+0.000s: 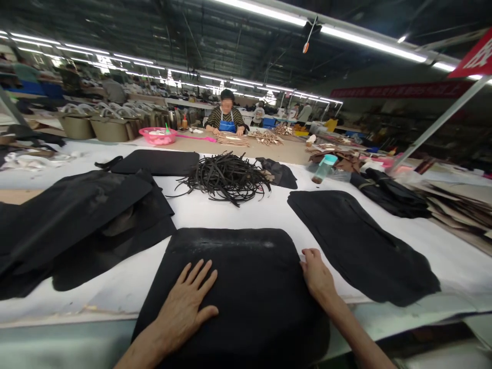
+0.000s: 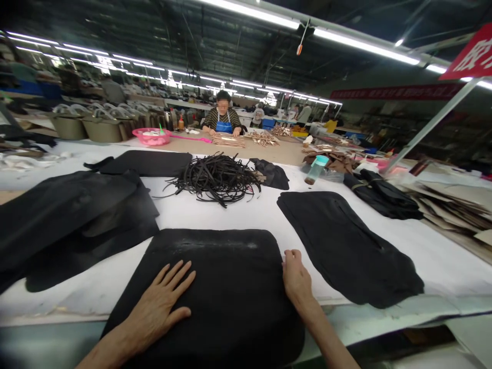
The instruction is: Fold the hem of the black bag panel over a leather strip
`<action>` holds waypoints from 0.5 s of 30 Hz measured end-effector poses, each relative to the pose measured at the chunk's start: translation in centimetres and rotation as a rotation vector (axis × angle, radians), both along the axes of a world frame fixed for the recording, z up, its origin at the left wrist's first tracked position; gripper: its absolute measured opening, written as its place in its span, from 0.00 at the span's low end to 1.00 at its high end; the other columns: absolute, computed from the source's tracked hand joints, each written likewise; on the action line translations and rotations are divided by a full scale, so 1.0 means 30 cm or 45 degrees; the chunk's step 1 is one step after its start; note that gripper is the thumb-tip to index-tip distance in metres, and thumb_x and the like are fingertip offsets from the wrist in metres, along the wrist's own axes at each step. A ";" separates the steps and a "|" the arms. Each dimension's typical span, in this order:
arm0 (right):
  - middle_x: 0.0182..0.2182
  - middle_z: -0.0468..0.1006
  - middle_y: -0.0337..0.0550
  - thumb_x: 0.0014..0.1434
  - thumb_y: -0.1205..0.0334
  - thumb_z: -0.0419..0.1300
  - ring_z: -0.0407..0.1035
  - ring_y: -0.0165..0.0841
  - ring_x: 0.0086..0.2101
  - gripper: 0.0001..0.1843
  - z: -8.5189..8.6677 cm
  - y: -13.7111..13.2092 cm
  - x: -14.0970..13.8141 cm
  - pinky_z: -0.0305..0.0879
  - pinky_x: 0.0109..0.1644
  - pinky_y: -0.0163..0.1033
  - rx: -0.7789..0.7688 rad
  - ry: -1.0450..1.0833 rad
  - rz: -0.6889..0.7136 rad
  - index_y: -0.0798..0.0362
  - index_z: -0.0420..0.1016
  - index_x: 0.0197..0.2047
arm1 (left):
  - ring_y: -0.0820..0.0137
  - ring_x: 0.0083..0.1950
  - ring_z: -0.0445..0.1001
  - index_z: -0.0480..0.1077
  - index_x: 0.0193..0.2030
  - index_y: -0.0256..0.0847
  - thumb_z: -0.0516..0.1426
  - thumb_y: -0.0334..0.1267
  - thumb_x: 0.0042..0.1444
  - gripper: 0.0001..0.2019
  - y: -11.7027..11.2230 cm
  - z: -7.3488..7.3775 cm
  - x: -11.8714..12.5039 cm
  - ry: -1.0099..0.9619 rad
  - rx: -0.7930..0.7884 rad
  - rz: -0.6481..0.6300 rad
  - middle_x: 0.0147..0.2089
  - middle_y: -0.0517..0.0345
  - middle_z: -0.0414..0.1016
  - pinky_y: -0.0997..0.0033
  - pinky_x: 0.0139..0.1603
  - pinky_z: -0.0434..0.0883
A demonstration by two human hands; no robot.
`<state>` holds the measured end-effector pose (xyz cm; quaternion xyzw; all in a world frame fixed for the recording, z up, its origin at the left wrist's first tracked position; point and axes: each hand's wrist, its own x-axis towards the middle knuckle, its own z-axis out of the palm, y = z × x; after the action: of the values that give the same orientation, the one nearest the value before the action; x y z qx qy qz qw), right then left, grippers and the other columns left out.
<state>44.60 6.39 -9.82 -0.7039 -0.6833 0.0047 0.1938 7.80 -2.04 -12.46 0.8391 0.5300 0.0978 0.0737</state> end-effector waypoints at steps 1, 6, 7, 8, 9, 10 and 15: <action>0.54 0.61 0.64 0.58 0.70 0.43 0.67 0.50 0.42 0.16 0.022 -0.021 -0.010 0.63 0.42 0.55 0.020 -0.089 -0.012 0.59 0.68 0.44 | 0.53 0.68 0.45 0.44 0.65 0.52 0.49 0.59 0.56 0.34 -0.003 -0.001 0.000 0.009 0.004 0.001 0.68 0.52 0.43 0.43 0.65 0.48; 0.60 0.58 0.54 0.57 0.70 0.56 0.53 0.51 0.57 0.19 0.115 -0.160 -0.148 0.53 0.58 0.58 0.087 -0.429 0.459 0.55 0.69 0.52 | 0.51 0.67 0.46 0.47 0.64 0.51 0.52 0.58 0.55 0.34 -0.019 0.035 0.020 0.113 0.049 0.039 0.68 0.51 0.44 0.39 0.64 0.49; 0.61 0.58 0.51 0.56 0.65 0.59 0.52 0.48 0.58 0.22 0.118 -0.185 -0.180 0.51 0.60 0.55 0.006 -0.369 0.657 0.52 0.67 0.55 | 0.50 0.67 0.46 0.49 0.64 0.50 0.53 0.57 0.54 0.34 -0.025 0.051 0.027 0.151 0.074 0.063 0.68 0.50 0.44 0.38 0.64 0.49; 0.61 0.57 0.48 0.55 0.57 0.62 0.51 0.46 0.59 0.27 0.115 -0.207 -0.207 0.50 0.61 0.54 -0.087 -0.293 0.818 0.50 0.64 0.58 | 0.50 0.67 0.46 0.49 0.64 0.48 0.55 0.56 0.53 0.35 -0.031 0.066 0.034 0.187 0.104 0.077 0.68 0.49 0.43 0.38 0.64 0.49; 0.62 0.56 0.47 0.53 0.49 0.64 0.50 0.46 0.60 0.34 0.106 -0.225 -0.227 0.49 0.62 0.54 -0.181 -0.215 0.944 0.48 0.61 0.60 | 0.50 0.67 0.46 0.49 0.64 0.48 0.56 0.56 0.52 0.36 -0.038 0.080 0.040 0.216 0.127 0.067 0.68 0.50 0.42 0.39 0.64 0.50; 0.62 0.55 0.47 0.50 0.41 0.63 0.49 0.46 0.60 0.40 0.093 -0.239 -0.239 0.47 0.63 0.56 -0.260 -0.142 1.028 0.48 0.58 0.62 | 0.52 0.67 0.46 0.47 0.65 0.48 0.56 0.55 0.53 0.36 -0.046 0.088 0.045 0.232 0.135 0.030 0.68 0.51 0.41 0.40 0.64 0.51; 0.63 0.53 0.50 0.51 0.33 0.56 0.45 0.47 0.61 0.46 0.028 -0.308 -0.223 0.40 0.64 0.60 -0.195 -0.028 1.105 0.50 0.50 0.65 | 0.52 0.65 0.51 0.48 0.64 0.52 0.61 0.56 0.43 0.43 -0.082 0.044 0.063 0.234 -0.010 -0.196 0.66 0.54 0.46 0.44 0.63 0.57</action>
<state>37.91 -2.85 -8.97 -0.3640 -0.9154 0.1287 0.1141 9.70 -4.51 -11.13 0.8824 0.4689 0.0123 0.0353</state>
